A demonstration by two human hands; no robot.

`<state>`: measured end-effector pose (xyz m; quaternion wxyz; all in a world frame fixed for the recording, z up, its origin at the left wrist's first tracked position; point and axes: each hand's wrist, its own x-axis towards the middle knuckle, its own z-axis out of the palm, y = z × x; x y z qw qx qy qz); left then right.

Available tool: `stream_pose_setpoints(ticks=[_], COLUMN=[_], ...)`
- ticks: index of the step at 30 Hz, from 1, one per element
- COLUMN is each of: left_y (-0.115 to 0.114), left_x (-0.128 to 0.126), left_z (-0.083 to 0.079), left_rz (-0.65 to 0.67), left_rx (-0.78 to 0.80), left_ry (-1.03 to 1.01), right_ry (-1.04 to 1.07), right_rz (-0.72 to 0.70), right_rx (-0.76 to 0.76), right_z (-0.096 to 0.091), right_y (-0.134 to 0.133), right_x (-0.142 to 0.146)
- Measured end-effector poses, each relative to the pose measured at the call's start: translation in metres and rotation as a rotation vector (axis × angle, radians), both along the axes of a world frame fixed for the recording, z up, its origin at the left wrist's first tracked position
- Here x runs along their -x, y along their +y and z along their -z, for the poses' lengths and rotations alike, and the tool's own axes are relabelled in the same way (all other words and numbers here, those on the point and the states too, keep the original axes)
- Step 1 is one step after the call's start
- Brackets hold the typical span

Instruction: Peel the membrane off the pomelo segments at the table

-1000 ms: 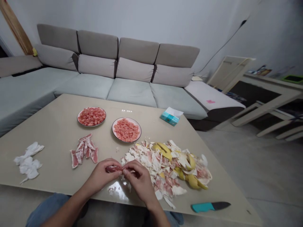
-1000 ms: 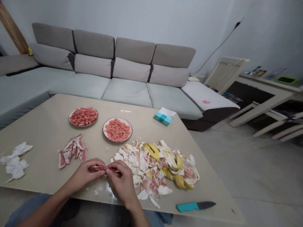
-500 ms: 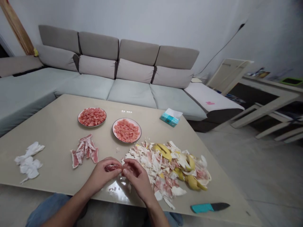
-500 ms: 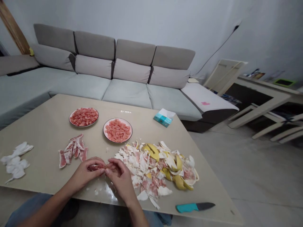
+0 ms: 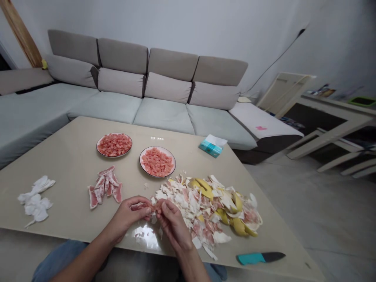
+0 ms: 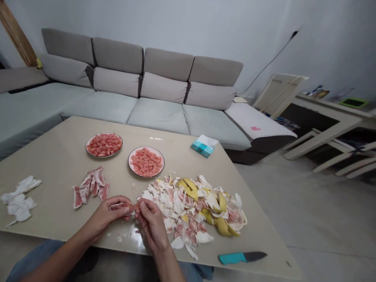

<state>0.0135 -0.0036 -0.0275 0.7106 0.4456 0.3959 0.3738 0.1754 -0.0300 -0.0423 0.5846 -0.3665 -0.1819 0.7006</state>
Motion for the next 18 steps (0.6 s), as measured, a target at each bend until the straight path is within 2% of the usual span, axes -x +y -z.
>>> stream_pose_setpoints(ticks=[5,10,15,18], left_y=[-0.001,-0.002,-0.001,0.001], left_x=[-0.003,-0.001,0.003,0.006], left_z=[0.0,-0.003,-0.004,-0.004], left_rz=[-0.015,-0.017,-0.009,-0.02], left_rx=[0.118,0.186,0.193,0.183], left_ry=[-0.111,-0.171,-0.241,-0.248], right_ry=[0.237,0.32,0.49,0.555], right_rz=[-0.038,-0.083,-0.119,-0.107], right_rx=[-0.005,-0.024,-0.069,-0.031], right_z=[0.004,0.009,0.002,-0.002], right_y=[0.003,0.0,-0.005,-0.005], right_x=[0.002,0.007,0.003,-0.002])
